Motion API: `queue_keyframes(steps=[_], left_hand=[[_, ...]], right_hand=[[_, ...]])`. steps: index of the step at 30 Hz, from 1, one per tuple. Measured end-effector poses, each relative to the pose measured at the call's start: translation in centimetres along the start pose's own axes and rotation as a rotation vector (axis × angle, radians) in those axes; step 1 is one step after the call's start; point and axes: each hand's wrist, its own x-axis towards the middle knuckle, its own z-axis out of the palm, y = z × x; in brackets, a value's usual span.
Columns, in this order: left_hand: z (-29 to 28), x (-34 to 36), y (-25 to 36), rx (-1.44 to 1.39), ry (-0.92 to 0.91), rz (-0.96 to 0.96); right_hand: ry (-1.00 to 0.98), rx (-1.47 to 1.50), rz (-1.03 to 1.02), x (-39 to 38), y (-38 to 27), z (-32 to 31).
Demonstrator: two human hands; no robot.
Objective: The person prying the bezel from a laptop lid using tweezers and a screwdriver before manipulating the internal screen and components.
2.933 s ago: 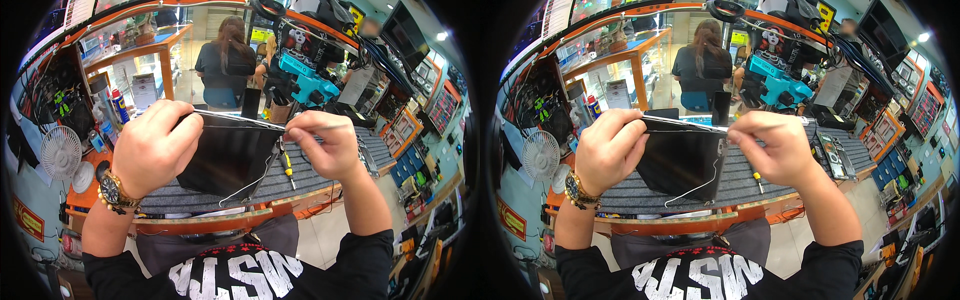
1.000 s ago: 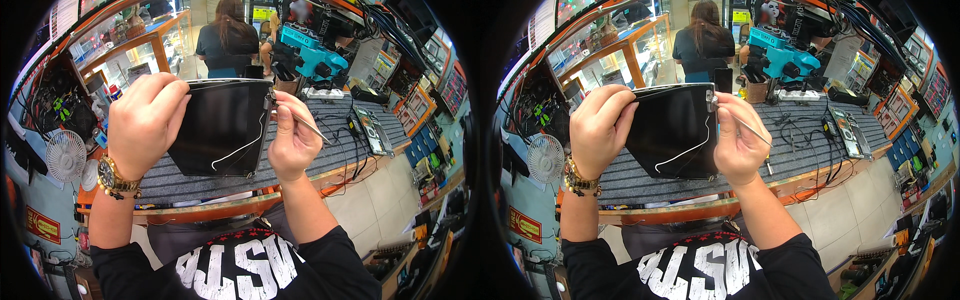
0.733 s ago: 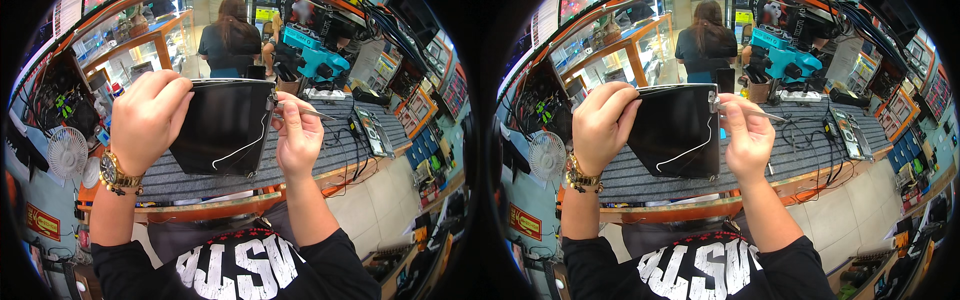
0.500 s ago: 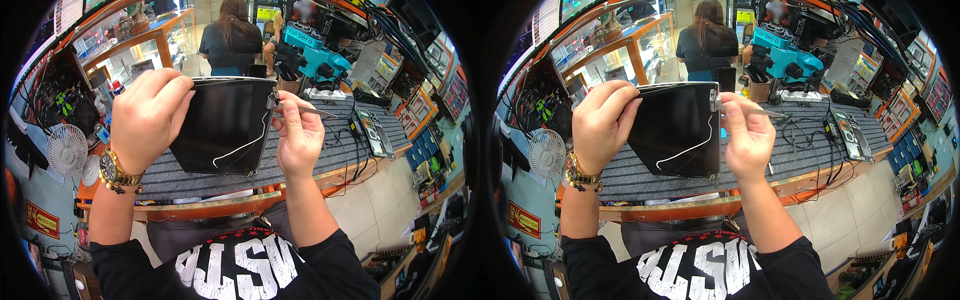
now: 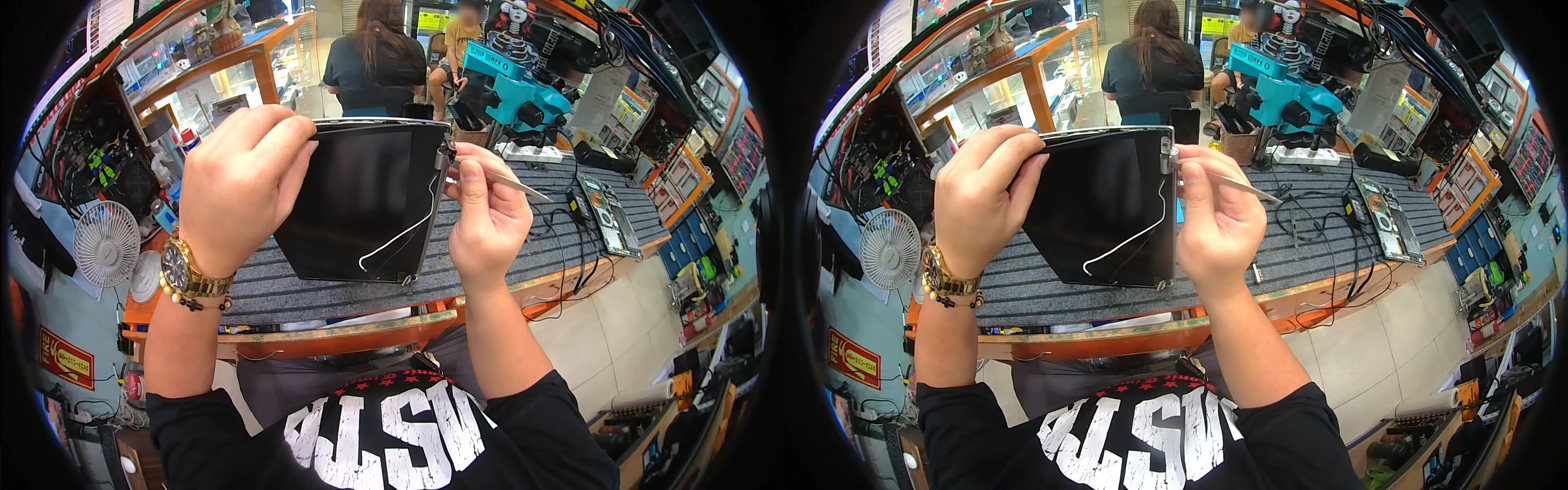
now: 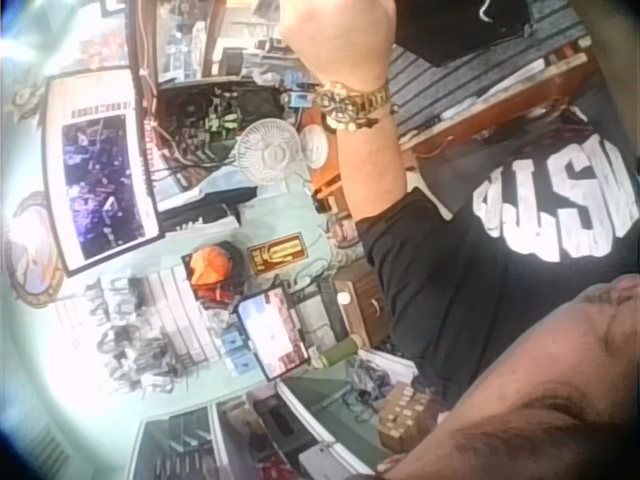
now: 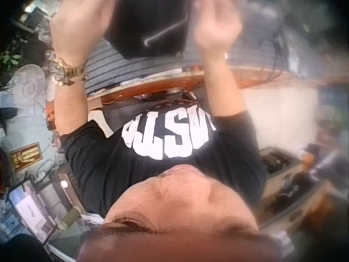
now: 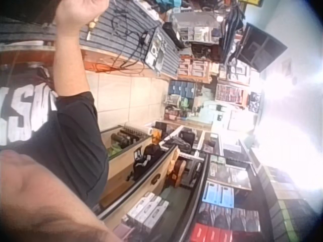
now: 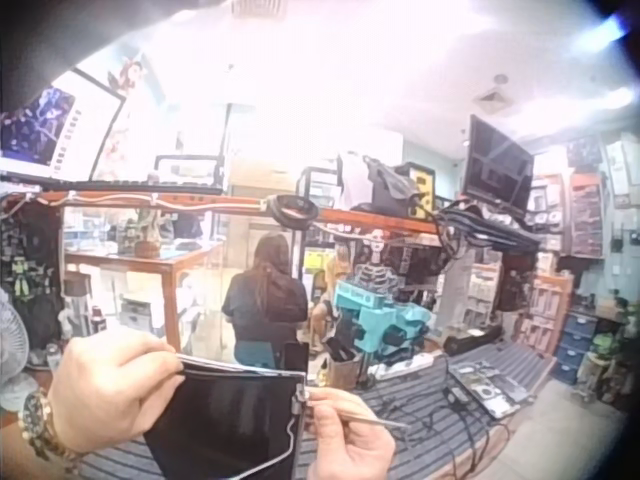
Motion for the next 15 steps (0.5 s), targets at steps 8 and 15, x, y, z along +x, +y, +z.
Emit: queue_keyframes(steps=[8, 15], left_hand=[[0.0, -0.2, 0.0, -0.006, 0.015, 0.017], [-0.1, -0.3, 0.0, -0.02, 0.019, 0.017]], right_hand=[[-0.027, 0.009, -0.088, 0.5, 1.2, -0.5], [-0.13, -0.252, -0.418, 1.0, 2.3, -1.5]])
